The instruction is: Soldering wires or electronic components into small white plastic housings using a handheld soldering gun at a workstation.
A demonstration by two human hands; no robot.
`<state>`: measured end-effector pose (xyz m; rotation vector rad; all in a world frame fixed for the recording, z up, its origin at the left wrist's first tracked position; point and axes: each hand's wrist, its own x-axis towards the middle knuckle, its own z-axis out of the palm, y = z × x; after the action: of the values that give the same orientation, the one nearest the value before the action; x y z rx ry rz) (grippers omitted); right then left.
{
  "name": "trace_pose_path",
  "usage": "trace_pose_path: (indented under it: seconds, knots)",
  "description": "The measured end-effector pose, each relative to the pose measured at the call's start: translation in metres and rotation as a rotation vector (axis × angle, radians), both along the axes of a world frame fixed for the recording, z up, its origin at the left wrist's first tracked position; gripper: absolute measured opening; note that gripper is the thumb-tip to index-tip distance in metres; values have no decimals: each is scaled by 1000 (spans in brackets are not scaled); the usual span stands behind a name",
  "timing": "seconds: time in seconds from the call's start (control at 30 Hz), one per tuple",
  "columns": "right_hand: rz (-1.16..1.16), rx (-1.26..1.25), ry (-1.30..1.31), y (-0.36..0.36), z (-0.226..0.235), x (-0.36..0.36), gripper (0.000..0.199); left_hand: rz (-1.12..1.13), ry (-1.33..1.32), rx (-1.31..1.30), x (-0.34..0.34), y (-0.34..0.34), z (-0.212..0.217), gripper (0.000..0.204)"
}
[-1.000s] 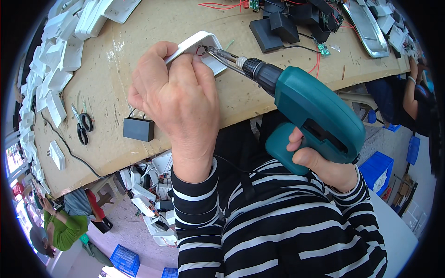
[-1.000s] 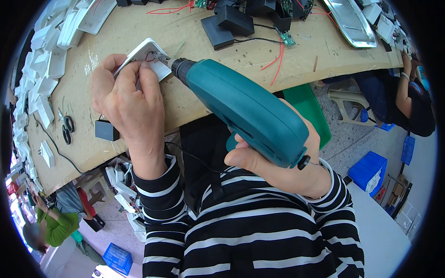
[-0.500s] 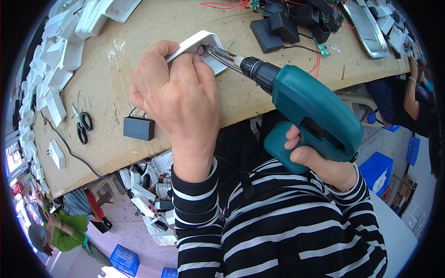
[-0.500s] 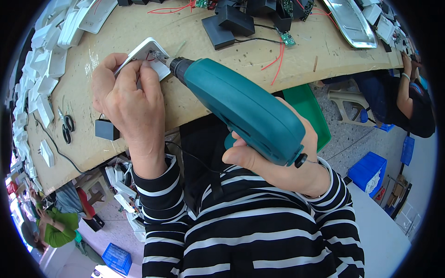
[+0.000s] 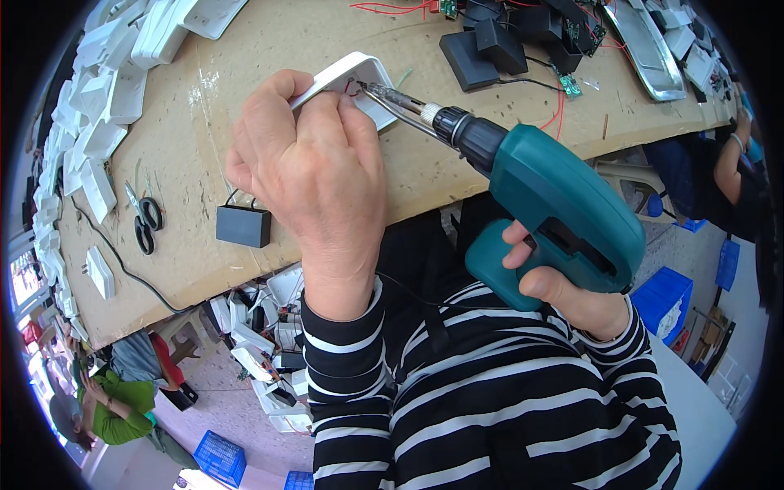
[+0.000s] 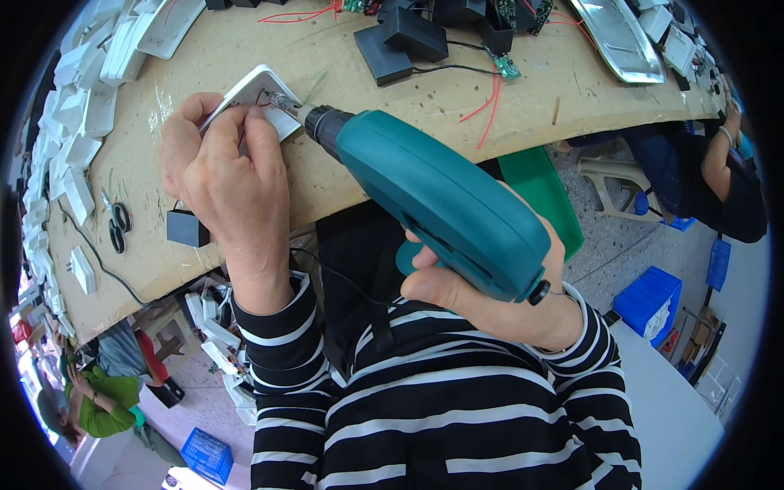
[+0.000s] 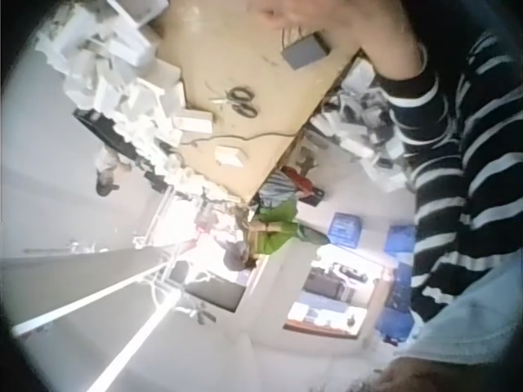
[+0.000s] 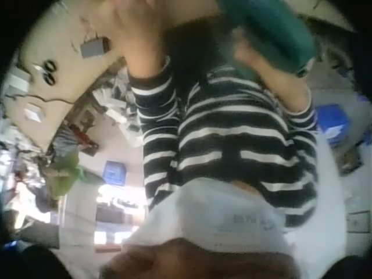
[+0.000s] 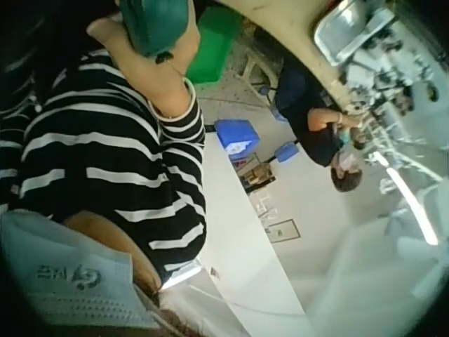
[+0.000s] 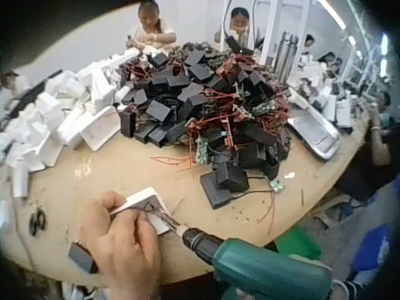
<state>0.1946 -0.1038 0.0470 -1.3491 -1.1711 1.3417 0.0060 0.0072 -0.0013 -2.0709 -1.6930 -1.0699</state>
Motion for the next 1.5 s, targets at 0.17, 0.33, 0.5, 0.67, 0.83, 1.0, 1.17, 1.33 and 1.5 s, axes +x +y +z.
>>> trace_pose_path:
  seconds: [0.17,0.33,0.5,0.67,0.83,1.0,1.17,1.33,1.5]
  knots:
    - [113,112,-154,-7,-1,13,56,-3,-6,-10,1,0,-1,7]
    - [161,16,-37,-17,2,24,72,-2,4,-10,0,0,0,7]
    - [195,34,-59,-23,0,33,85,-7,-13,-37,-1,-2,2,7]
    - [38,35,50,-20,0,29,84,-58,24,-24,-7,-11,5,17]
    - [2,48,92,-18,2,28,83,-100,-69,81,-17,-9,8,46]
    - [-18,80,100,-21,3,24,82,-48,-117,-303,-36,-3,19,43]
    - [-31,212,-10,-26,1,27,78,-134,-608,-515,-95,-9,42,34]
    - [-1,275,-51,-22,-13,33,76,-360,-1190,-494,-225,-55,48,46]
    - [39,270,3,-23,-13,36,72,-110,-1012,-870,-243,-145,39,43]
